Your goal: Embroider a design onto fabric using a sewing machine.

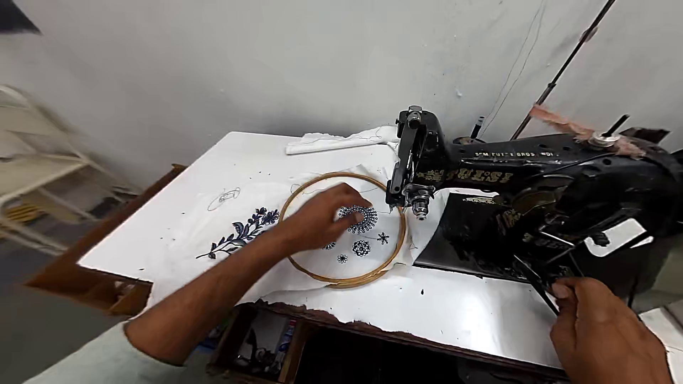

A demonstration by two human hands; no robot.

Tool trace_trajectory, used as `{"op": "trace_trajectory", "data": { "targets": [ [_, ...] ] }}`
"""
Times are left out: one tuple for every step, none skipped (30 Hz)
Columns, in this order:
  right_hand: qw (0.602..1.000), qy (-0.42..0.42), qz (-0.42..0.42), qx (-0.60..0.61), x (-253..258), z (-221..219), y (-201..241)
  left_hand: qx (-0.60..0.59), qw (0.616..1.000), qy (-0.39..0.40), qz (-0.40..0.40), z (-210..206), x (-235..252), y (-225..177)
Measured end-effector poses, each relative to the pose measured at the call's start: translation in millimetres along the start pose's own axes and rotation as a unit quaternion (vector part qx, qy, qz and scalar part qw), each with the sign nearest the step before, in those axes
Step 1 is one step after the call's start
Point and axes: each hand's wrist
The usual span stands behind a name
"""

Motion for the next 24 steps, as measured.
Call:
{"op": "trace_trajectory", "data": {
  "targets": [
    [0.999,-0.009,-0.004,0.032,2.2,0.2,10.3,-0.022,0.999,0.026,-0.024,-6.5,2.7,-9.3],
    [0.997,-0.011,-0.01,0.077,4.6,-1.0,20.1,-0.021,0.997,0.058,-0.037,-10.9,5.9,-16.9],
    [0.992,-0.008,-0.015,0.127,7.6,-4.9,28.2,-0.01,0.995,0.092,-0.041,-13.2,9.4,-22.9],
    [0.984,-0.006,-0.015,0.179,11.1,-12.3,34.2,0.008,0.992,0.119,-0.038,-14.3,12.3,-27.4],
    [0.972,0.0,-0.016,0.232,14.8,-21.3,39.9,0.024,0.991,0.13,-0.032,-15.9,13.4,-30.2],
    [0.961,0.011,-0.019,0.274,18.4,-30.5,46.0,0.034,0.991,0.124,-0.025,-18.4,12.6,-31.8],
    [0.954,0.029,-0.024,0.298,21.6,-38.9,52.2,0.04,0.993,0.108,-0.018,-21.4,10.5,-33.1],
    [0.95,0.052,-0.025,0.305,24.7,-47.0,57.5,0.05,0.995,0.083,-0.014,-25.8,7.7,-34.8],
    [0.951,0.076,-0.026,0.3,27.6,-54.7,63.2,0.068,0.996,0.056,-0.013,-31.0,4.9,-37.3],
    [0.953,0.099,-0.024,0.287,30.9,-62.2,69.5,0.095,0.995,0.034,-0.017,-36.2,3.3,-40.0],
    [0.954,0.122,-0.024,0.273,34.6,-69.9,76.0,0.122,0.992,0.019,-0.023,-40.5,3.1,-42.0],
    [0.956,0.141,-0.025,0.257,38.8,-77.3,82.4,0.135,0.991,0.014,-0.023,-43.9,3.8,-42.7],
    [0.957,0.157,-0.026,0.243,42.8,-83.1,88.5,0.127,0.992,0.015,-0.014,-46.5,4.8,-42.1],
    [0.959,0.169,-0.021,0.228,46.6,-87.1,93.6,0.098,0.995,0.017,0.001,-48.3,5.7,-40.4],
    [0.961,0.179,-0.017,0.21,50.1,-89.8,97.5,0.061,0.998,0.026,0.024,-48.4,6.2,-38.6],
    [0.963,0.185,-0.015,0.195,53.2,-91.8,100.3,0.031,0.998,0.03,0.041,-48.8,6.2,-36.2],
    [0.964,0.187,-0.016,0.187,55.9,-92.6,102.1,0.01,0.998,0.03,0.049,-49.4,6.2,-34.0],
    [0.965,0.187,-0.018,0.182,57.7,-93.0,102.8,-0.001,0.998,0.029,0.053,-50.2,6.3,-32.8],
    [0.966,0.185,-0.018,0.18,58.8,-93.6,102.5,-0.005,0.998,0.03,0.056,-51.1,6.4,-32.3],
    [0.966,0.185,-0.018,0.182,59.5,-94.2,102.3,-0.01,0.998,0.032,0.059,-51.6,6.6,-31.9],
    [0.965,0.183,-0.017,0.186,59.9,-95.3,102.2,-0.017,0.997,0.035,0.062,-51.5,6.8,-31.5],
    [0.965,0.18,-0.013,0.189,60.3,-97.0,102.2,-0.027,0.997,0.042,0.066,-50.5,7.2,-31.1],
    [0.965,0.175,-0.006,0.194,60.8,-99.1,102.3,-0.037,0.996,0.05,0.07,-48.9,7.5,-31.0],
    [0.966,0.17,-0.001,0.195,61.1,-100.9,102.8,-0.045,0.995,0.054,0.07,-48.1,7.3,-30.7]
  ]
}}
Point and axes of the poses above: each hand's wrist, its own x-axis towards the middle knuckle, its own z-axis out of the back of the hand, y = z × x, and after that the axes turned 14 degrees about x, right-handed
